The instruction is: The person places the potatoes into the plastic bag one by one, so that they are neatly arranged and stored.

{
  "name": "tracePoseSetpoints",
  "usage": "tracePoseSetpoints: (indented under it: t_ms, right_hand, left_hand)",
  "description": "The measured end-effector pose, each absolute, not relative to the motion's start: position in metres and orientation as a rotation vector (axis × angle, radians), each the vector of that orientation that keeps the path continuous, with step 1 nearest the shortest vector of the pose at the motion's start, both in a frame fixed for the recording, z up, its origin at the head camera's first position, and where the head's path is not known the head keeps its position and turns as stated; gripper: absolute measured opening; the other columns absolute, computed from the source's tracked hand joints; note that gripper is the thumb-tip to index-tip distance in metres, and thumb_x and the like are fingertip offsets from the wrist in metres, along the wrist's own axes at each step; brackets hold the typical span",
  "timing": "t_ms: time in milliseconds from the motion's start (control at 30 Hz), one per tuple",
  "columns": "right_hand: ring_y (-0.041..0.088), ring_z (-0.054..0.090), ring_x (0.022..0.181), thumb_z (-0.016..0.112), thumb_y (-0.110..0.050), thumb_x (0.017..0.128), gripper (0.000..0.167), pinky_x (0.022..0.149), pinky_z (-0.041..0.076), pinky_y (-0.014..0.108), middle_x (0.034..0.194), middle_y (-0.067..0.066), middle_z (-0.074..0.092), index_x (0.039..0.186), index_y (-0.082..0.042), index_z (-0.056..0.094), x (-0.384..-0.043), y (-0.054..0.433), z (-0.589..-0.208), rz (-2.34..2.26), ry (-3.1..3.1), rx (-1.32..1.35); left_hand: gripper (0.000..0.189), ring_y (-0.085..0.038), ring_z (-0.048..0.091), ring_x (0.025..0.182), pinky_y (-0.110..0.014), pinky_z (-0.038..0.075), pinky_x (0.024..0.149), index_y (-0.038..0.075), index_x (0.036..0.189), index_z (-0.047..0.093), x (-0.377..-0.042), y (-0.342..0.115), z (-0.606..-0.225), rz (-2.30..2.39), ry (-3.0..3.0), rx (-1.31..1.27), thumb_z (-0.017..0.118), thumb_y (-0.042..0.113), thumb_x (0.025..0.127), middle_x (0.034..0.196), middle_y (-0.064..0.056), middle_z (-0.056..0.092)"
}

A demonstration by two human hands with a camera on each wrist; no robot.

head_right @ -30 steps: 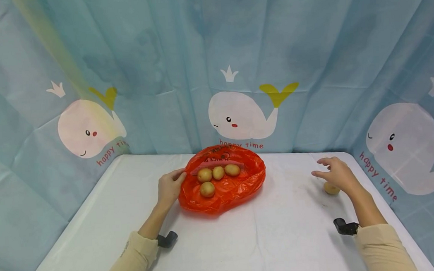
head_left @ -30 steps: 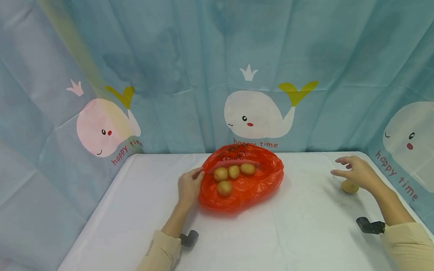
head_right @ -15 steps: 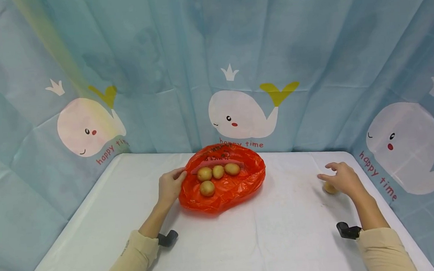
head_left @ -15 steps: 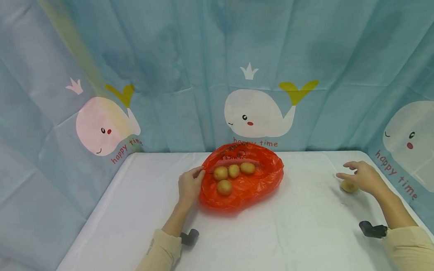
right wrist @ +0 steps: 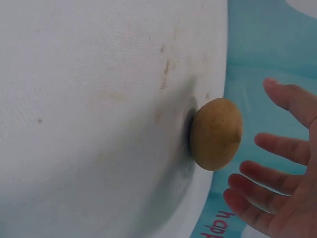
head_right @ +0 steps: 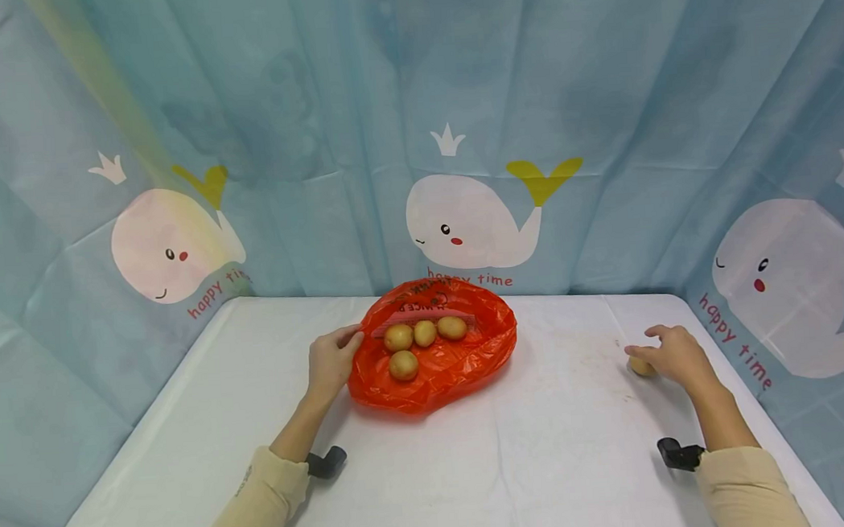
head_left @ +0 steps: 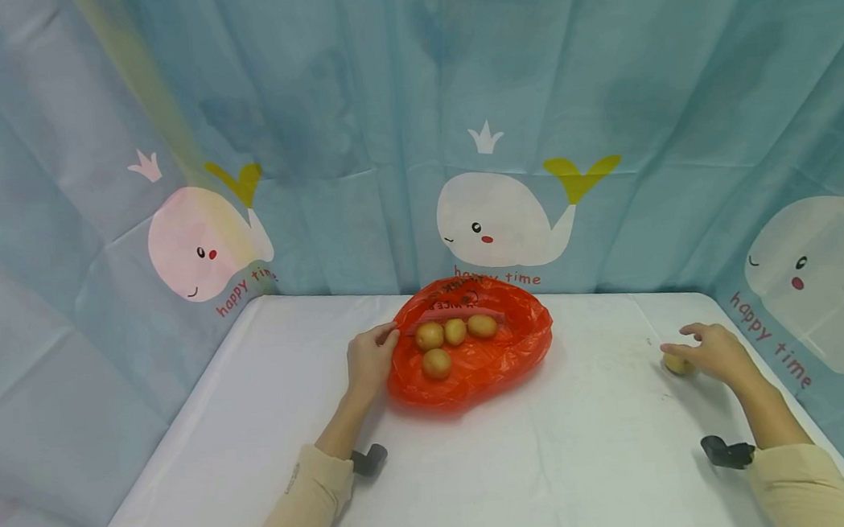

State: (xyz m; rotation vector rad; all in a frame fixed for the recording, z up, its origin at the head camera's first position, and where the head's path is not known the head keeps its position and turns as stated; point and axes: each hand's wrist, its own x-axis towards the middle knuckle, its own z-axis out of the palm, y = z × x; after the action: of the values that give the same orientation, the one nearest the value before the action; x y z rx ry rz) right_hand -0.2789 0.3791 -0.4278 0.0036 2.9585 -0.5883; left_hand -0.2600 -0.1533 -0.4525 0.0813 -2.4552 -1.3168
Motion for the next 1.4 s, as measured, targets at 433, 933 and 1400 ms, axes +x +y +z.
tracePoseSetpoints:
  t_ms: [433, 933, 1400]
  right_hand:
    - [0.06, 0.046, 0.109, 0.057, -0.039, 0.094, 0.07, 0.088, 0.046, 0.066, 0.125, 0.048, 0.041, 0.127, 0.021, 0.042, -0.276, 0.382, -0.439, -0.619, 2.925, 0.117]
    - [0.061, 0.045, 0.111, 0.062, -0.033, 0.089, 0.068, 0.092, 0.042, 0.067, 0.125, 0.046, 0.043, 0.126, 0.02, 0.043, -0.278, 0.374, -0.446, -0.647, 2.942, 0.207]
    - [0.061, 0.04, 0.117, 0.057, -0.032, 0.089, 0.071, 0.098, 0.04, 0.067, 0.13, 0.046, 0.038, 0.131, 0.022, 0.036, -0.28, 0.362, -0.441, -0.704, 2.856, 0.433]
  left_hand:
    - [0.027, -0.029, 0.069, 0.102, -0.04, 0.057, 0.09, 0.004, 0.118, 0.07, -0.26, -0.154, -0.454, -1.284, -2.453, 0.065, 0.063, 0.017, 0.095, 0.112, -0.014, 0.073]
    - [0.027, -0.03, 0.069, 0.101, -0.041, 0.057, 0.09, 0.004, 0.117, 0.071, -0.261, -0.152, -0.454, -1.278, -2.453, 0.082, 0.064, 0.017, 0.095, 0.111, -0.015, 0.073]
    - [0.027, -0.029, 0.069, 0.103, -0.04, 0.057, 0.091, 0.005, 0.118, 0.07, -0.26, -0.153, -0.454, -1.306, -2.457, 0.097, 0.063, 0.018, 0.095, 0.113, -0.014, 0.073]
